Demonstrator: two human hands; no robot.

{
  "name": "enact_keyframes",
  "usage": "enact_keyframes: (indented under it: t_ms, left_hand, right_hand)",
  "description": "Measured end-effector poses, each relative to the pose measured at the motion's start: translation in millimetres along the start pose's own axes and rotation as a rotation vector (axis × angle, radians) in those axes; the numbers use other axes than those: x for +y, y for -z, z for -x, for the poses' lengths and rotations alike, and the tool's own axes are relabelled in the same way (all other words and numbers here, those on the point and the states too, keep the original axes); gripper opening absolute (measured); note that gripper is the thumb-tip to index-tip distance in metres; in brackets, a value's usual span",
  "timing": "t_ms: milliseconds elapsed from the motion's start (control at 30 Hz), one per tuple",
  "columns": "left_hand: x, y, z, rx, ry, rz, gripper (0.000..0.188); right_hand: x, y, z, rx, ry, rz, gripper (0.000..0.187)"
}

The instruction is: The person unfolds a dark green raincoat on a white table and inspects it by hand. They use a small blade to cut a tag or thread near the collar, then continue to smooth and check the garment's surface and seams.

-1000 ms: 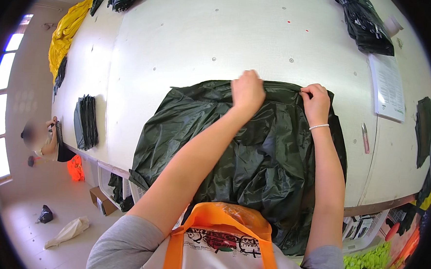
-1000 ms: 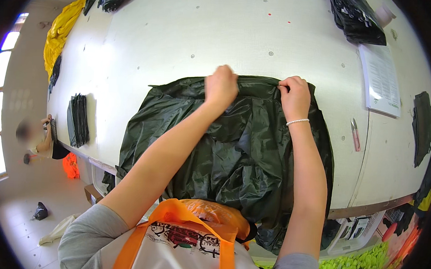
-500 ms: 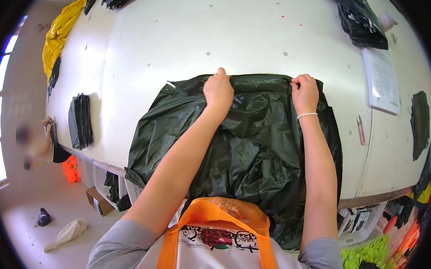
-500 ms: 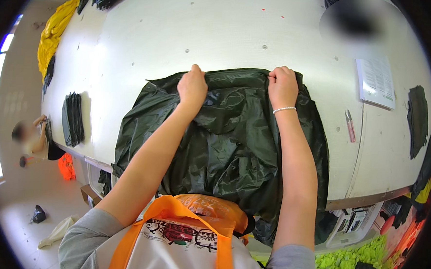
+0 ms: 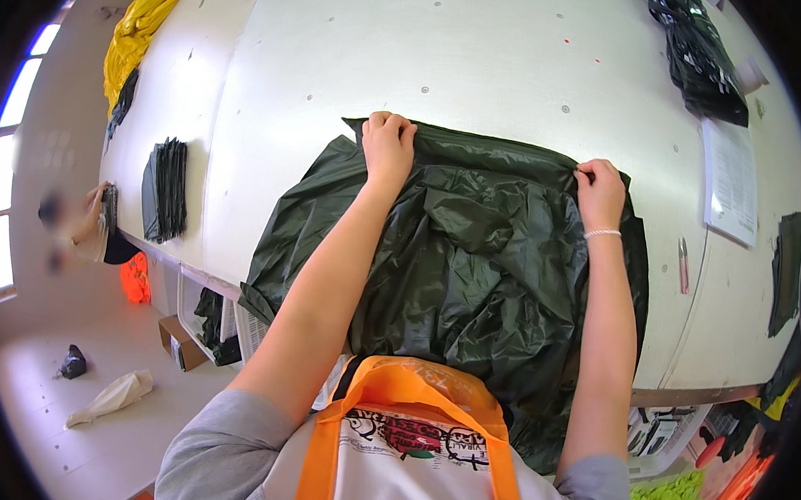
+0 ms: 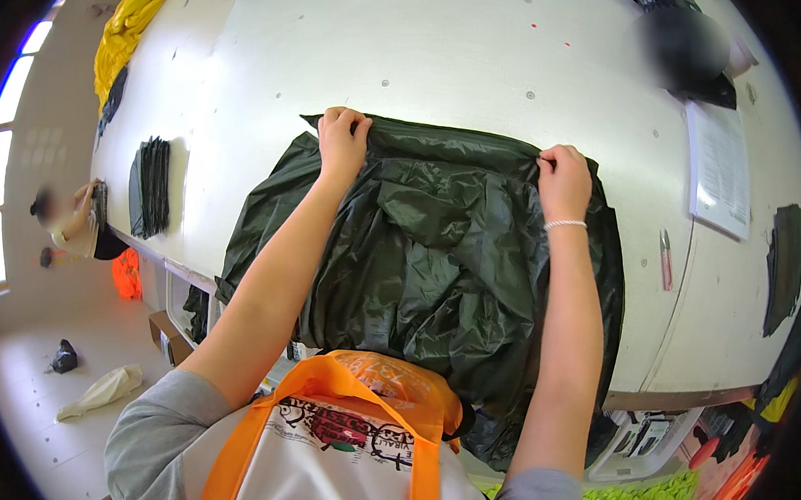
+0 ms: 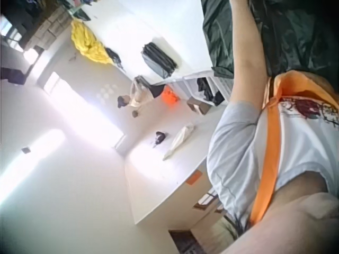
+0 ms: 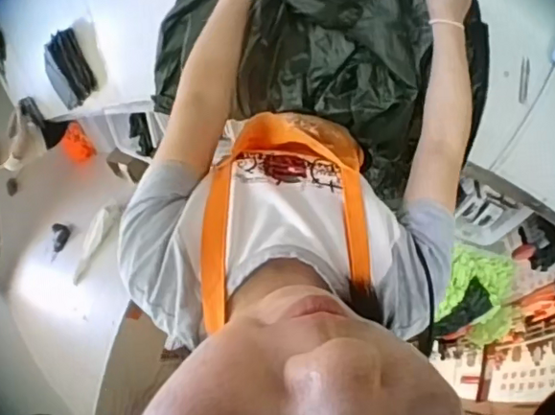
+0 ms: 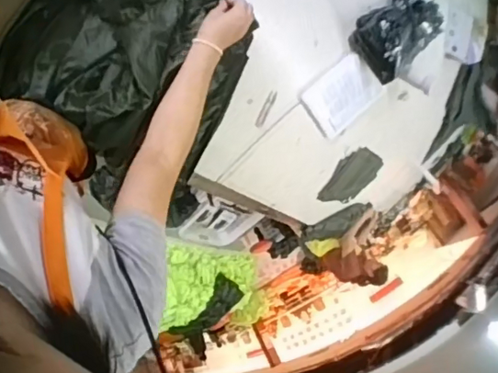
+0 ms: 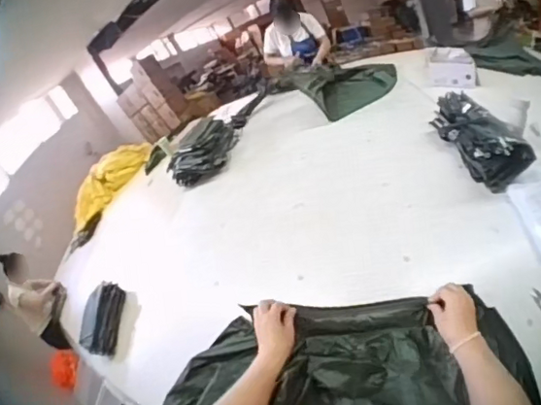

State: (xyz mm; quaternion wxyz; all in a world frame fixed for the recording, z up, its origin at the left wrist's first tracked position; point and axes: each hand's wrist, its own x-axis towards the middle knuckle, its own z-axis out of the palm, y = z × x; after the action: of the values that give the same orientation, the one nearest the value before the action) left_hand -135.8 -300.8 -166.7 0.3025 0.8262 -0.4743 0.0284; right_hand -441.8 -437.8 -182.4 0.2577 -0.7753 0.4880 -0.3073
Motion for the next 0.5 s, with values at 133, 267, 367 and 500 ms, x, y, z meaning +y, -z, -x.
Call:
enact_keyframes:
  t_ms: [133, 267, 367, 500]
  left_hand:
    - [-47.4, 33.4, 0.5, 0.122, 0.049, -0.013, 0.038]
    - [-80.3, 32.4, -3.0, 0.09, 0.286, 0.036, 0.095]
    - [-87.0, 25.3, -4.7, -0.131, 0.477, 0.289, 0.115]
    - [-56.5, 35.7, -20.7, 0.104, -0.125, -0.07, 0.055]
  right_hand:
    - [9.3, 73.2, 10.8, 0.153, -0.132, -0.074, 0.026]
    - [182.9, 150.3, 76.9, 0.254, -0.297, 0.729, 0.039]
    - [174.4, 150.2, 98.7, 0.107, -0.407, 0.62, 0.032]
    - [169.5, 148.3, 95.1, 0.151, -0.358, 0.61, 0.024]
